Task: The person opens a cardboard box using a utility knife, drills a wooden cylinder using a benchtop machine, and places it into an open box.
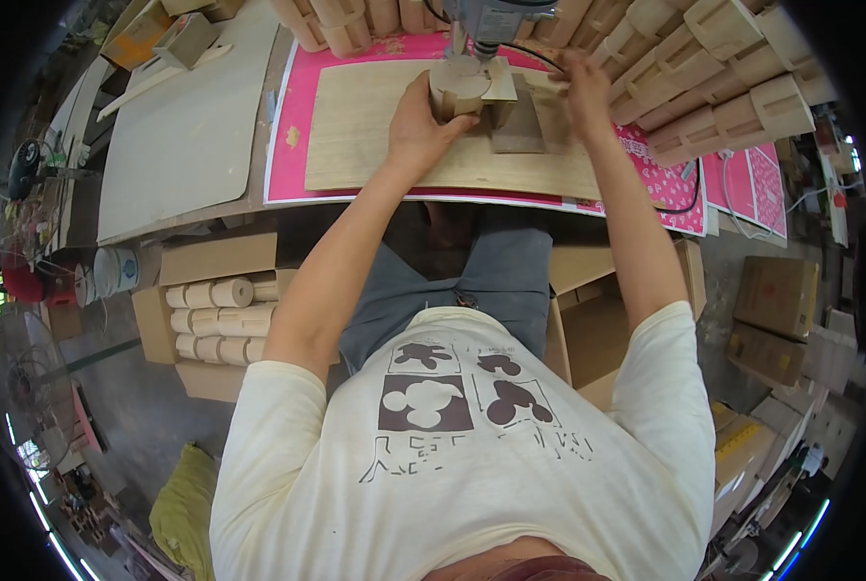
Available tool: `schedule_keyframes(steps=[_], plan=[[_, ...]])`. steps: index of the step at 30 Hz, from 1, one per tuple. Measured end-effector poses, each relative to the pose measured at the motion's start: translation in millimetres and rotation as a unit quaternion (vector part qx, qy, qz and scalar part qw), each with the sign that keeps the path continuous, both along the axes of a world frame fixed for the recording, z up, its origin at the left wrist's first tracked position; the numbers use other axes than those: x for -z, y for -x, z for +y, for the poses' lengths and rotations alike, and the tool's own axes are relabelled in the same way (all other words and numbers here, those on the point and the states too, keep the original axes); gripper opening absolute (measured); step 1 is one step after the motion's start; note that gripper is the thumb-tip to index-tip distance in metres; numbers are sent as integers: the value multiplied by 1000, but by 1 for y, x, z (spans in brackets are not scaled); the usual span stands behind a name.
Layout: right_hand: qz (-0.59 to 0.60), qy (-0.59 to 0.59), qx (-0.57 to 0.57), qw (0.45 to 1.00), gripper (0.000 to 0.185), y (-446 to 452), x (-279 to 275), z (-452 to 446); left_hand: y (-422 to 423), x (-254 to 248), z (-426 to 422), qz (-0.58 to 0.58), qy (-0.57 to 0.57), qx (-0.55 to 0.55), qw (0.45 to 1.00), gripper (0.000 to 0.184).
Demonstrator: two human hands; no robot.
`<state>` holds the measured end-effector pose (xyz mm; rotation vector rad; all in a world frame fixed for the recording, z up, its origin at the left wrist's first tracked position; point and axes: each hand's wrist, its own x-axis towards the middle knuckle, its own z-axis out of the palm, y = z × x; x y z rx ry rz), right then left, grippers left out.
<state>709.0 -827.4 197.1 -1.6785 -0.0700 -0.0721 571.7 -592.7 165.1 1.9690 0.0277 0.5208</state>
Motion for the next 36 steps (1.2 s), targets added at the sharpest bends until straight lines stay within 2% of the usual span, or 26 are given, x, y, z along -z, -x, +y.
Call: schedule_keyframes(steps=[3,6,9,12,18,21,24,27,30,32,36], plan=[[-25,-98,-41,994,34,-41,-62,17,-1,0,0,5,3,2,1000,75],[-76,-130,-39,988,40,-42,-127,48,-3,3,0,8,7,5,1000,77],[-27,-140,-114,983,40,-77,-140,50,-3,6,0,1,-16,-6,1000,77],[-68,-98,-88,989,41,-52,-168,59,-2,4,0,8,-33,-13,999,77],[-125,50,-95,986,39,-55,-176,55,-2,0,2,4,-18,1,1000,79],[-262,68,-104,957,39,-38,-173,47,1,0,1,2,-27,-6,1000,78],[-338,137,-76,928,37,0,-177,39,2,-5,1,15,-31,2,999,77],[-365,89,-76,924,34,38,-164,35,4,-7,1,21,-40,8,999,75],[-335,94,-33,937,34,66,-127,19,2,-5,2,12,-46,6,999,74],[-355,75,-42,931,35,80,-106,18,1,-3,2,2,-48,4,999,74],[-309,79,-48,947,36,81,-112,16,0,4,2,1,-14,6,1000,79]])
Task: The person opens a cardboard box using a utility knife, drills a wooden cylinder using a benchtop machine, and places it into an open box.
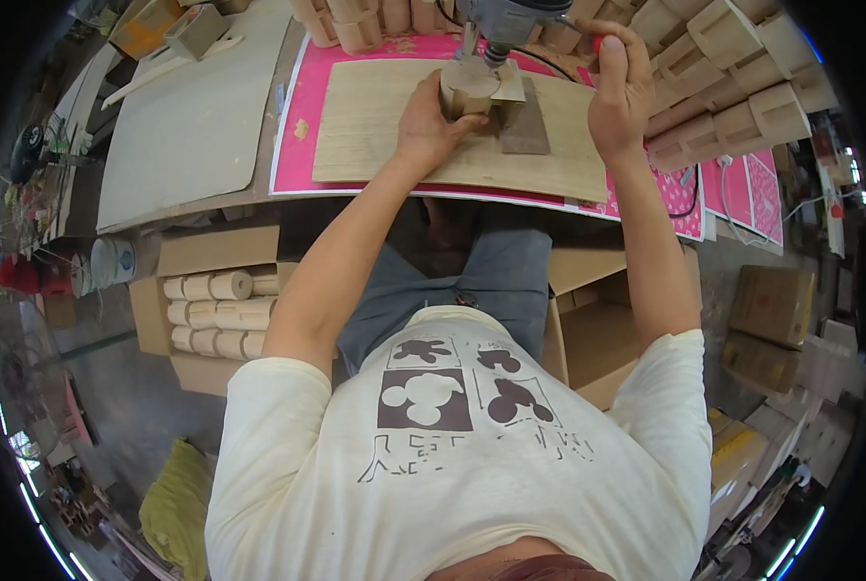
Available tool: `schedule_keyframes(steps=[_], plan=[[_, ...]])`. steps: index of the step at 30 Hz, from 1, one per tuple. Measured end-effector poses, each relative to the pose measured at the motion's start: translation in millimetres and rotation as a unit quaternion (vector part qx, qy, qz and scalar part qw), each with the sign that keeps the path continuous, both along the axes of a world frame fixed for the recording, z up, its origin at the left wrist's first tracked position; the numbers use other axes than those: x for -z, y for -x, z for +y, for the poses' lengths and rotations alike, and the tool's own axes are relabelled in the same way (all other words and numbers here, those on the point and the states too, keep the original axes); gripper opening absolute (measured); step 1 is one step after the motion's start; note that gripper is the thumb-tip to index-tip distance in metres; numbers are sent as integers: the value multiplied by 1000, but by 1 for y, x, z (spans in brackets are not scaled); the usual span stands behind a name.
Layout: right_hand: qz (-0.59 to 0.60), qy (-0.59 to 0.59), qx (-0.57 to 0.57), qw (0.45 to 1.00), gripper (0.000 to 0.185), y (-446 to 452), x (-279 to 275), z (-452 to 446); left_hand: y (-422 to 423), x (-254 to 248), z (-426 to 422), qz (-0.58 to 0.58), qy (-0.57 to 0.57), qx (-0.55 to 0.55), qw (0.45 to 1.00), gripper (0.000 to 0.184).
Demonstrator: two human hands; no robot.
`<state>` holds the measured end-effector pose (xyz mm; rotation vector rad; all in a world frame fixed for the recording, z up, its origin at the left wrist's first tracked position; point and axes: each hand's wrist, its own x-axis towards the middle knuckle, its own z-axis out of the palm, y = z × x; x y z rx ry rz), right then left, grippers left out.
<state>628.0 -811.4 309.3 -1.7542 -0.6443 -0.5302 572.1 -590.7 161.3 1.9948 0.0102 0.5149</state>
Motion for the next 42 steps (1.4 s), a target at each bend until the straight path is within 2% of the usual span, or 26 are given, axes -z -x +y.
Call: schedule_keyframes(steps=[2,3,5,8,9,11,14,17,20,23,26,29,32,35,38,42], plan=[[-98,-48,60,992,34,-5,-21,28,1,-5,-1,12,44,16,999,79],[-147,-73,87,983,32,-14,-32,40,0,-6,-1,7,31,9,999,78],[-60,1,1,998,35,-57,-51,23,1,-3,-2,0,5,-5,1000,78],[123,45,-24,991,35,-85,-75,31,3,-7,-1,15,11,-4,1000,78],[136,21,-36,990,35,-97,-72,31,2,-8,-2,18,16,-3,1000,79],[163,-24,-62,984,36,-114,-56,30,3,-8,-1,24,29,-3,999,81],[195,-124,-50,972,37,-90,-43,27,2,-3,1,17,-9,-26,999,84],[232,-50,-35,971,39,-93,16,-8,11,-17,9,47,19,-5,999,88],[310,-22,21,950,43,-73,63,-27,22,-13,18,22,-99,-100,990,92],[342,-31,61,937,41,-57,103,-37,49,-17,20,83,-61,-95,990,93],[307,20,76,948,40,-46,134,-46,74,-21,20,169,93,-21,981,89],[314,58,79,944,35,-48,161,-48,73,-22,20,96,-99,-102,985,89],[198,121,116,966,36,-42,165,-41,49,-10,26,-7,-144,-72,987,85],[149,147,154,966,33,-32,167,-35,35,-18,22,24,42,18,999,83],[137,133,169,967,30,-26,170,-33,27,-23,19,51,97,48,993,84],[133,136,179,965,28,-25,169,-30,14,-19,17,56,86,62,993,84]])
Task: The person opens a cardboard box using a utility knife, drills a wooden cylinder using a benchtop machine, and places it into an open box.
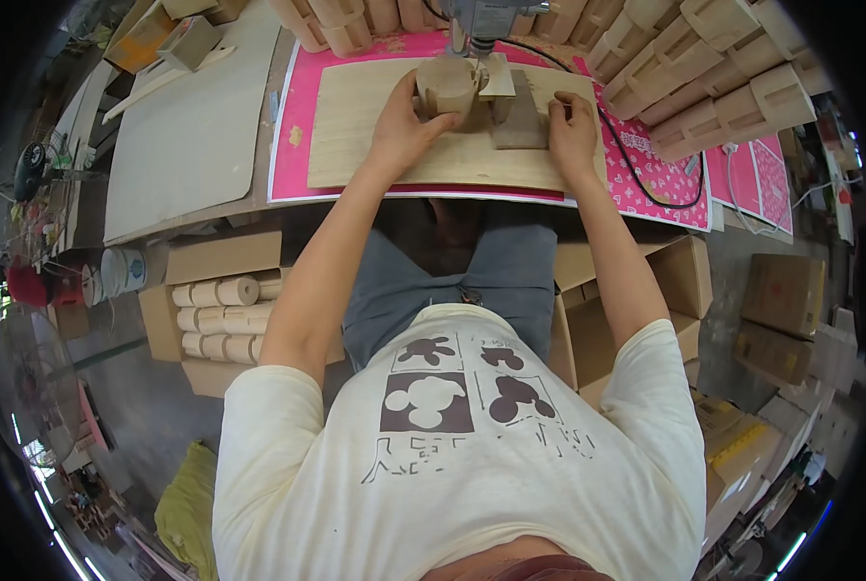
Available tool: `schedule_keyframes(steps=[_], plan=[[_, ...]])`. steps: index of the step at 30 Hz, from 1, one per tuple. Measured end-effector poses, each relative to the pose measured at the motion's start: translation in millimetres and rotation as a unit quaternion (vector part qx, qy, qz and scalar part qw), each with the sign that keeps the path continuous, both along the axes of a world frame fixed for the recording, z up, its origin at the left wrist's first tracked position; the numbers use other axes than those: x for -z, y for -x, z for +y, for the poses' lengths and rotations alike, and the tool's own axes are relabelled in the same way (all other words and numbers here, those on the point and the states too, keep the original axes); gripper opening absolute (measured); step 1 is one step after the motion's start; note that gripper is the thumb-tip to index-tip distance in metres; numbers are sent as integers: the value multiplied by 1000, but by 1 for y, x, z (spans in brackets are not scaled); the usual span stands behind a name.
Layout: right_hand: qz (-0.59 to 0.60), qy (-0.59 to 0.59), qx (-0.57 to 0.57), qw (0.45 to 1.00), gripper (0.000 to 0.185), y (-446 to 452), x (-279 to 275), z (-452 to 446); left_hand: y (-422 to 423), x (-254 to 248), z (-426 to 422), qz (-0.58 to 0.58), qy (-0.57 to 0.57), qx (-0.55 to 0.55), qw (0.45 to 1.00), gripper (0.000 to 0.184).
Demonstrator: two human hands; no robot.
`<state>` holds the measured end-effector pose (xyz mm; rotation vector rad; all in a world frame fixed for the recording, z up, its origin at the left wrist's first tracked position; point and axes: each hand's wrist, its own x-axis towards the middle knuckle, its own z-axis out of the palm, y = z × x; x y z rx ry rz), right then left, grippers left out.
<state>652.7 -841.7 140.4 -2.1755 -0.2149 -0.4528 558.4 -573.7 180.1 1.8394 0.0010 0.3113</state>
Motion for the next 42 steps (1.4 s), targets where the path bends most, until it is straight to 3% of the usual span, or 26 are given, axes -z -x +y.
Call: schedule_keyframes(steps=[5,8,20,23,26,30,35,39,42], plan=[[16,11,2,1000,28,7,-8,3,-14,19,-2,-9,-51,-25,998,85],[-4,10,1,1000,27,7,-6,3,-11,14,-5,-13,2,-11,1000,86],[2,9,0,1000,28,4,-3,1,-17,15,-16,-44,-59,-49,996,81],[23,-43,0,999,32,1,-11,4,-17,18,-20,-70,-85,-67,992,81],[92,-196,-24,976,38,-30,-31,11,-18,22,-20,-75,-95,-71,990,81],[73,-342,-132,927,32,-78,-112,29,-15,21,-22,-66,-96,-76,990,82],[91,-292,-208,929,35,-93,-216,67,-13,16,-21,-64,-97,-73,991,83],[89,-230,-196,949,35,-87,-235,72,-12,15,-22,-55,-87,-73,992,82],[-130,-139,-219,957,30,-79,-227,61,-14,19,-21,-69,-95,-78,990,82]])
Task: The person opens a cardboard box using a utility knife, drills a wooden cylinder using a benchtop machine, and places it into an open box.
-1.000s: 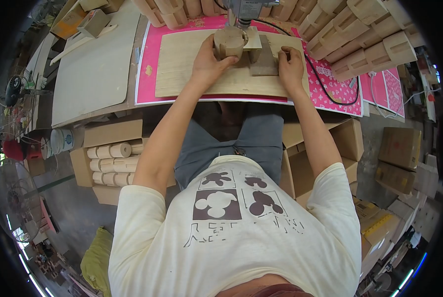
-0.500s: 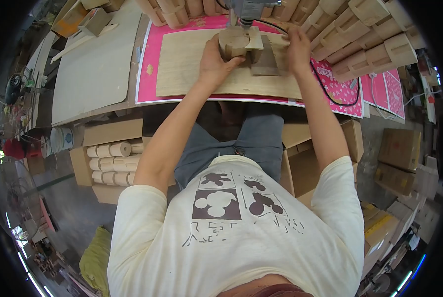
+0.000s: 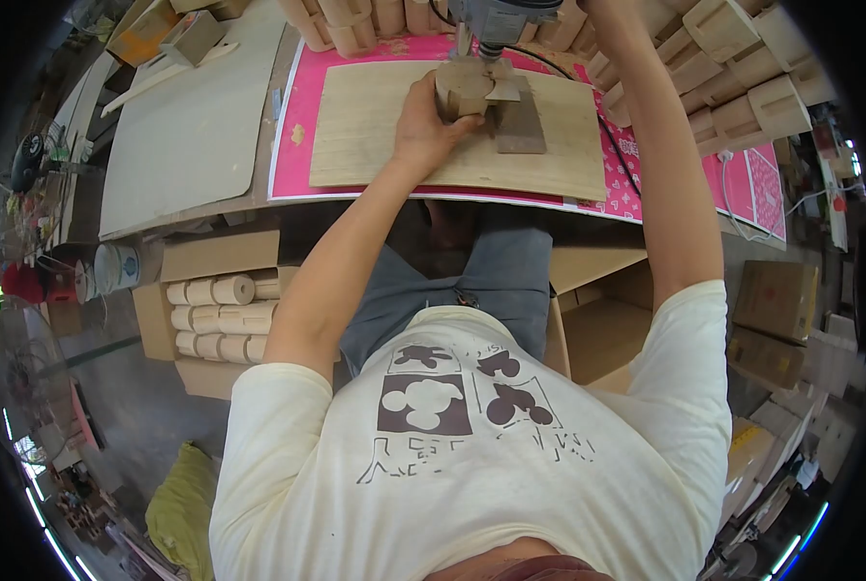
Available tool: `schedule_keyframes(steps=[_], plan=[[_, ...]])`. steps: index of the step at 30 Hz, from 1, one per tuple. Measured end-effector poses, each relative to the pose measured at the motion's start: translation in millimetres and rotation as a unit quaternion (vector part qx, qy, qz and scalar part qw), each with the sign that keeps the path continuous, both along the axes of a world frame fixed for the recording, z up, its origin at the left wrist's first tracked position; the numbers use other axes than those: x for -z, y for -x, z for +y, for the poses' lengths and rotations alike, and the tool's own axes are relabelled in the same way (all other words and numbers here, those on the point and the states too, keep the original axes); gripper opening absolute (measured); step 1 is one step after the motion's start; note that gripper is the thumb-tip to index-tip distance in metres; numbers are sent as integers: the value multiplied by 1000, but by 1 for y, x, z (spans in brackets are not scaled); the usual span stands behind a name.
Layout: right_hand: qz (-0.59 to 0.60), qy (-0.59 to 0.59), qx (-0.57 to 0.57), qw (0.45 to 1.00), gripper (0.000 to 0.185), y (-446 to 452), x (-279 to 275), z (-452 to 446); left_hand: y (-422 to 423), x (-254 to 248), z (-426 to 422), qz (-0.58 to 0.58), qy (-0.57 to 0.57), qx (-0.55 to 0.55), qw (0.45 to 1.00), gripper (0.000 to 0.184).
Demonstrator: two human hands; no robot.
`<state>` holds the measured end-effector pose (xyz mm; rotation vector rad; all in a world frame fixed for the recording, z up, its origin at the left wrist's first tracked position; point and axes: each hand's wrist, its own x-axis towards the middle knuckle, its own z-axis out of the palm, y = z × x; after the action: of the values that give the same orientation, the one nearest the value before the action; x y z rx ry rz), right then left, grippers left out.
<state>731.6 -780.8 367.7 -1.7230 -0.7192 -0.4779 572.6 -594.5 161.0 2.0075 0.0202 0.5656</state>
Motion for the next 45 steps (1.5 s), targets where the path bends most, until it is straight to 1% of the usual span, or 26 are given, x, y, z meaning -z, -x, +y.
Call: schedule_keyframes(steps=[3,6,9,12,15,18,20,21,24,25,27,30,32,34,35,36,37,38,39,40,41,42,44,45], plan=[[97,-65,-6,993,23,42,0,-4,-4,6,1,-11,5,9,1000,83],[41,-57,12,997,19,83,15,-11,-3,8,0,-11,-2,8,1000,84],[11,-74,-37,997,26,86,62,-32,-2,6,1,-7,-14,6,1000,84],[5,-122,-61,991,24,107,69,-22,-4,7,2,-8,-7,7,1000,84],[0,-120,-53,991,26,101,63,-20,0,2,0,-2,0,6,1000,83],[-7,-91,14,996,20,92,21,-8,2,-4,-1,-1,6,5,1000,81],[75,-92,-20,993,23,62,8,-4,4,-7,-3,1,-11,-9,1000,80],[115,-92,-36,988,25,46,3,-3,5,-9,-4,5,0,-5,1000,80],[183,-49,-21,982,32,21,-10,0,5,-9,-3,10,20,1,1000,80],[194,-52,-11,980,33,17,-9,0,4,-8,-3,9,18,1,1000,80],[216,-58,7,975,37,12,0,-3,4,-7,-2,9,22,2,1000,80],[194,-68,36,978,39,41,24,-20,9,-15,0,23,29,-6,999,80],[215,-15,71,974,28,51,67,-46,16,-17,6,51,16,-20,998,80],[249,-39,76,965,36,84,117,-58,33,-11,22,37,-41,-45,997,81],[190,29,41,981,35,104,145,-67,36,-6,29,22,-66,-43,997,81],[194,93,49,975,33,133,163,-64,38,21,46,10,-29,11,999,84],[53,245,34,967,35,147,196,-63,49,30,52,102,129,61,984,90],[-112,355,34,928,37,160,230,-63,67,0,45,152,161,111,969,93],[112,269,36,956,48,198,234,-41,81,-6,42,146,90,81,982,90],[309,153,-96,934,60,226,177,-37,90,7,42,149,83,112,979,89],[161,152,-77,972,64,239,205,-30,104,-15,21,170,149,123,966,86],[228,155,-112,955,70,253,183,-30,111,-17,7,174,129,128,968,84],[265,113,-21,957,80,281,186,-24,120,-26,-14,186,74,122,972,79],[289,116,-16,950,81,284,180,-31,127,-32,-27,192,42,117,974,77]])
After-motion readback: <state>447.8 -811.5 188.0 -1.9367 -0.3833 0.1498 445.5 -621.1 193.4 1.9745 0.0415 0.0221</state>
